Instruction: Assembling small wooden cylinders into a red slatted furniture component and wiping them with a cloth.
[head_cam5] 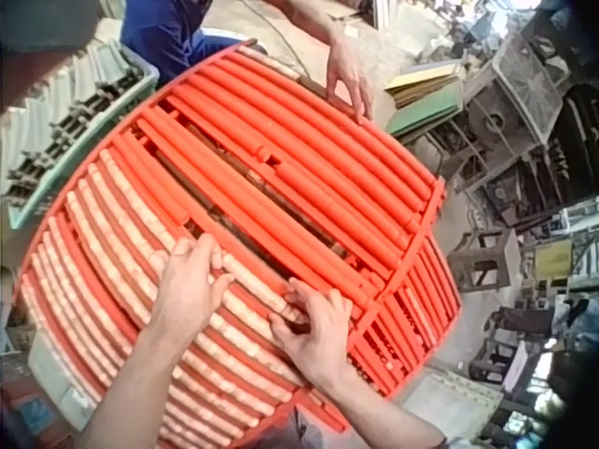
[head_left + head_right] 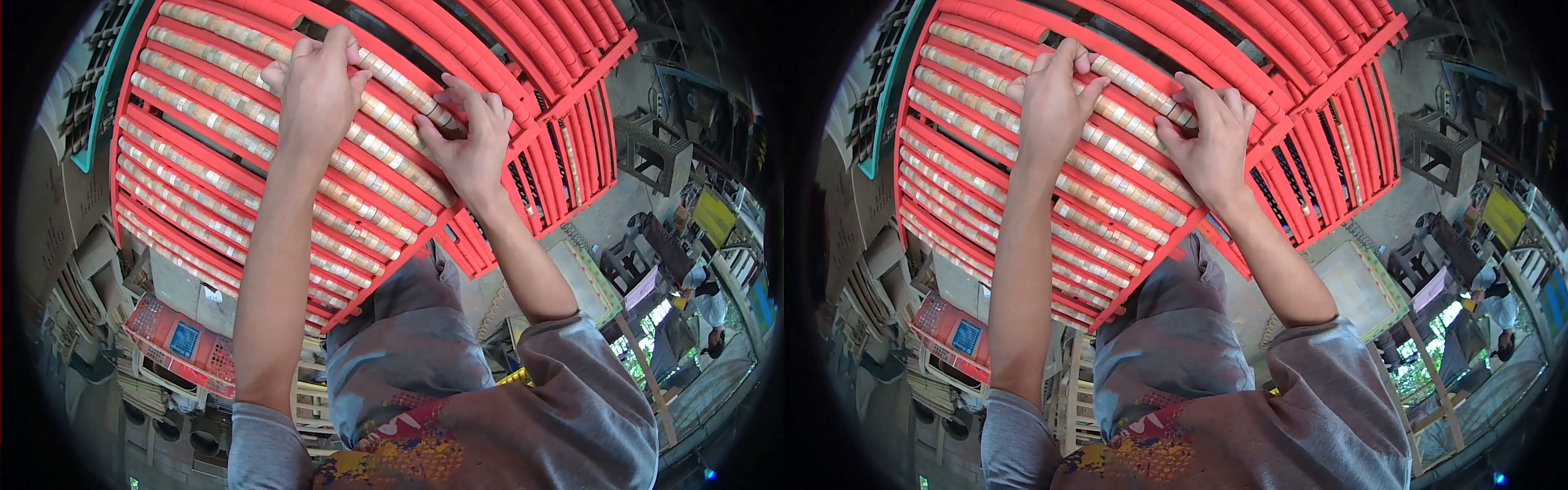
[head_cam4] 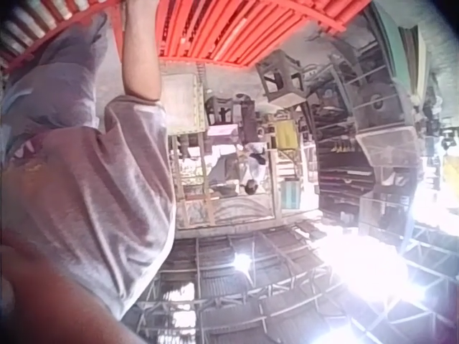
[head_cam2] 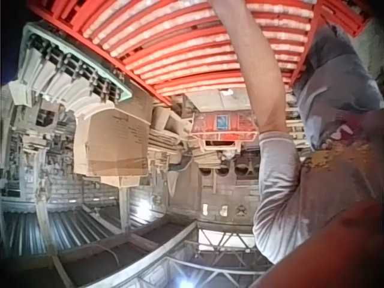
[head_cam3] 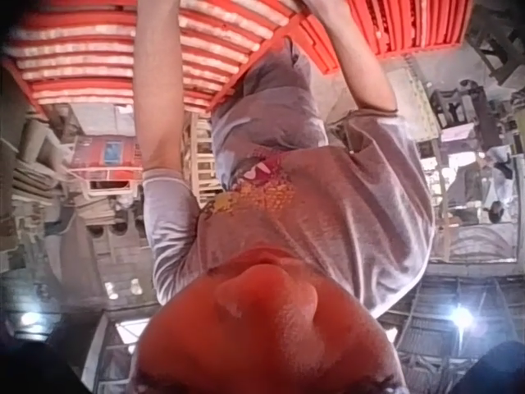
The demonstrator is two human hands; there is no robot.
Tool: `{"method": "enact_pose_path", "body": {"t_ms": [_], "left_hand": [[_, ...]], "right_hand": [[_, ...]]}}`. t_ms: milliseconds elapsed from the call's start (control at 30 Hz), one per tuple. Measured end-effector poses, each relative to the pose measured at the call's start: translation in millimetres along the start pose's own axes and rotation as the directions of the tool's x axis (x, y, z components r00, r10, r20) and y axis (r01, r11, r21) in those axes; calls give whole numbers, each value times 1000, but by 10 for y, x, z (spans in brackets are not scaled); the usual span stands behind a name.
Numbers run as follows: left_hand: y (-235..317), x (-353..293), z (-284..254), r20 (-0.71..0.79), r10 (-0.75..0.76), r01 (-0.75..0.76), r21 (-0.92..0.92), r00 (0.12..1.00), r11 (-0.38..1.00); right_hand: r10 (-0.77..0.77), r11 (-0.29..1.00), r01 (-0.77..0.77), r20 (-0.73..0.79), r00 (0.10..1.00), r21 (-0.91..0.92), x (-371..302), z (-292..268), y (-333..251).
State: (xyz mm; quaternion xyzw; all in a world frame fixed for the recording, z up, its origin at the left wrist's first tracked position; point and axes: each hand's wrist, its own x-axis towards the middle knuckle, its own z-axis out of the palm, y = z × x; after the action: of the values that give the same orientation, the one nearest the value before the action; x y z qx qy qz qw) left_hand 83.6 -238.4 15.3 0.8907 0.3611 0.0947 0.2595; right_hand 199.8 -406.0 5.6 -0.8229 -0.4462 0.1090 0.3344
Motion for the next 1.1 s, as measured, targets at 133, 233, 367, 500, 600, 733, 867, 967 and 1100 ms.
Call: {"method": "enact_pose_path", "body": {"t_ms": [133, 233, 367, 500, 600, 733, 867, 967, 1100], "left_hand": [[-4, 8, -3, 52, -43, 44, -14, 998, 999], [9, 14, -14, 48, -38, 38, -15, 998, 999], [22, 12, -36, 52, -38, 39, -13, 998, 999], [19, 0, -22, 19, -20, 20, -9, 1000, 1000], [11, 4, -16, 0, -14, 14, -33, 1000, 999], [25, -1, -21, 22, -52, 54, -83, 998, 995], [-3, -17, -30, 15, -23, 24, -51, 1000, 998], [-4, -28, -26, 6, -14, 14, -19, 1000, 1000], [-26, -19, -4, 16, -24, 26, -102, 1000, 994]], "right_hand": [[-18, 1000, 18, -8, 1000, -21, 12, 24, 12], [-50, 997, 49, -21, 998, -52, 9, 26, 31], [-98, 987, 91, -50, 994, -130, 13, 8, 27], [-125, 979, 112, -71, 990, -168, -5, -3, 42], [-120, 980, 105, -79, 990, -166, -5, -1, 42], [-122, 982, 110, -66, 990, -156, -5, -34, 44], [-82, 988, 78, -25, 996, -135, -29, -60, 23], [-68, 991, 66, -16, 998, -119, -67, -81, 35], [-33, 994, 29, -39, 999, -104, -84, -57, 22]]}}
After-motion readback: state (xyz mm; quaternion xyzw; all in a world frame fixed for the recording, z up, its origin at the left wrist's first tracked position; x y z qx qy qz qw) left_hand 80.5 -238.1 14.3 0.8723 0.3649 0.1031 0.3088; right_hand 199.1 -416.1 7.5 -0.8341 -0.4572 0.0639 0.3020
